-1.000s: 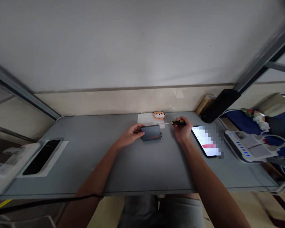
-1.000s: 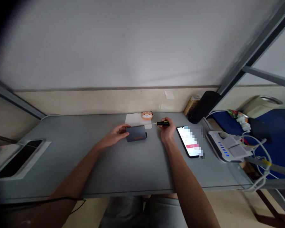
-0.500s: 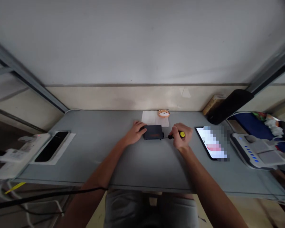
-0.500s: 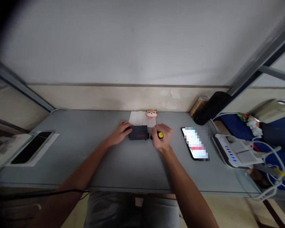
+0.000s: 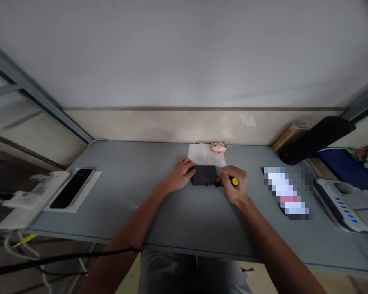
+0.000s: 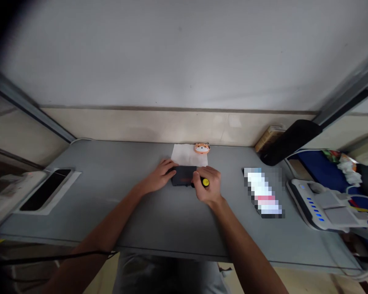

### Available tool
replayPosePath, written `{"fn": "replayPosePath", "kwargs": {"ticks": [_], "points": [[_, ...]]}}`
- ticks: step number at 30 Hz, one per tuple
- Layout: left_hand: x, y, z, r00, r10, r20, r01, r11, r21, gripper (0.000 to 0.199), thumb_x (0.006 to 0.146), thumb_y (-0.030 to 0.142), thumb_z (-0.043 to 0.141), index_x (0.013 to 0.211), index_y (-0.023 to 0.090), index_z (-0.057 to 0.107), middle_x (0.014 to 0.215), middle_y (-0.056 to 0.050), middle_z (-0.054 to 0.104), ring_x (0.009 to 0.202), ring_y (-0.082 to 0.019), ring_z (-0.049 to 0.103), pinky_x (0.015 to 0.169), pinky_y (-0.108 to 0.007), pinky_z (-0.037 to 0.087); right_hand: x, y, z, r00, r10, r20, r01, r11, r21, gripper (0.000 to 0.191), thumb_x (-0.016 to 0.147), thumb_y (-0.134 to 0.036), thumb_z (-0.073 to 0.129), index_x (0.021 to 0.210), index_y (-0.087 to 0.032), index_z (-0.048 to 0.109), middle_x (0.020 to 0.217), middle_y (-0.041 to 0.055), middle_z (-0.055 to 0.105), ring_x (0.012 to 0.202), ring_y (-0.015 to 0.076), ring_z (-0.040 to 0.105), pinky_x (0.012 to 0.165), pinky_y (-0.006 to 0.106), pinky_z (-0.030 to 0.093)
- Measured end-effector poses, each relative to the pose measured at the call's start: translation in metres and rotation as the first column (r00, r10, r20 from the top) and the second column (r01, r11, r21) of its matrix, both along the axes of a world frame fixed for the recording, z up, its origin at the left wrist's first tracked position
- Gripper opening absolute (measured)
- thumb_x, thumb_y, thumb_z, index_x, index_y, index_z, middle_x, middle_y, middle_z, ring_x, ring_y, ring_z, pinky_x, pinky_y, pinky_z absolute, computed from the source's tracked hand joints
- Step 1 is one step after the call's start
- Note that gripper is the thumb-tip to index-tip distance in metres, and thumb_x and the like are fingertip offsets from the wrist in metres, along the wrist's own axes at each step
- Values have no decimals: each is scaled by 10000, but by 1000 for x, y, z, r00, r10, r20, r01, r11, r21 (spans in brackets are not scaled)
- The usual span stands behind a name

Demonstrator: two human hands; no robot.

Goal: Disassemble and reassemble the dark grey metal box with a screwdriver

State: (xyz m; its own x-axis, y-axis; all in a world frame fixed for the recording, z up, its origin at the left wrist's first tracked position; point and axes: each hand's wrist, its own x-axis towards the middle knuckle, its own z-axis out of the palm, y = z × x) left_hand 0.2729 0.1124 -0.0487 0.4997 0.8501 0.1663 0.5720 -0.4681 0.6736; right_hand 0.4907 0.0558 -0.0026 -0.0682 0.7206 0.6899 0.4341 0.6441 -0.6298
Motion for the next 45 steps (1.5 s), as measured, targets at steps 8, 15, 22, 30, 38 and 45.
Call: {"fn": "replayPosePath", "kwargs": {"ticks": [8,15,22,30,38,45], "points": [[4,-3,2,998,-31,-53,37,993,111,260,995,224,464,1140,215,680,1106,-82,648,1126,-263,563,1078,-467,449,-17,-7,-8,1000,30,5,-30,999,14,455,958,-284,497,516,-240,595,474,6,593,462,147,541,513,295,378],[7,-7,2,996,-6,-84,24,978,209,268,985,214,458,1145,206,674,1090,-94,624,1119,-273,556,1052,-464,479,-12,-4,-9,993,1,-117,-9,997,-73,456,920,-311,519,478,-236,603,464,8,589,444,149,526,491,291,372],[14,-13,9,1000,-12,-20,17,966,259,303,985,164,445,1174,233,671,1174,-86,604,1155,-247,558,1075,-426,465,-14,6,-13,908,-118,-402,-11,952,-305,427,828,-417,575,445,-229,588,457,3,551,470,144,491,499,285,379],[23,-25,17,996,-91,-7,90,958,274,234,1020,350,523,1127,219,684,1103,-85,636,1094,-248,593,1019,-425,484,3,25,-18,673,-379,-635,41,877,-479,349,725,-441,574,446,-232,568,446,-12,503,416,114,426,411,266,324],[24,-17,3,995,-78,58,49,915,400,164,1014,304,576,947,229,706,970,-47,654,948,-202,636,921,-377,542,7,31,-18,598,-487,-636,56,818,-573,334,667,-509,571,488,-228,552,486,-10,528,450,123,454,440,274,354],[12,-2,-4,991,59,118,-92,949,302,213,994,370,625,874,247,752,937,-27,673,912,-190,638,884,-334,550,14,39,-26,494,-564,-662,64,782,-620,362,701,-548,568,515,-243,505,497,-10,508,474,135,467,447,282,345]]}}
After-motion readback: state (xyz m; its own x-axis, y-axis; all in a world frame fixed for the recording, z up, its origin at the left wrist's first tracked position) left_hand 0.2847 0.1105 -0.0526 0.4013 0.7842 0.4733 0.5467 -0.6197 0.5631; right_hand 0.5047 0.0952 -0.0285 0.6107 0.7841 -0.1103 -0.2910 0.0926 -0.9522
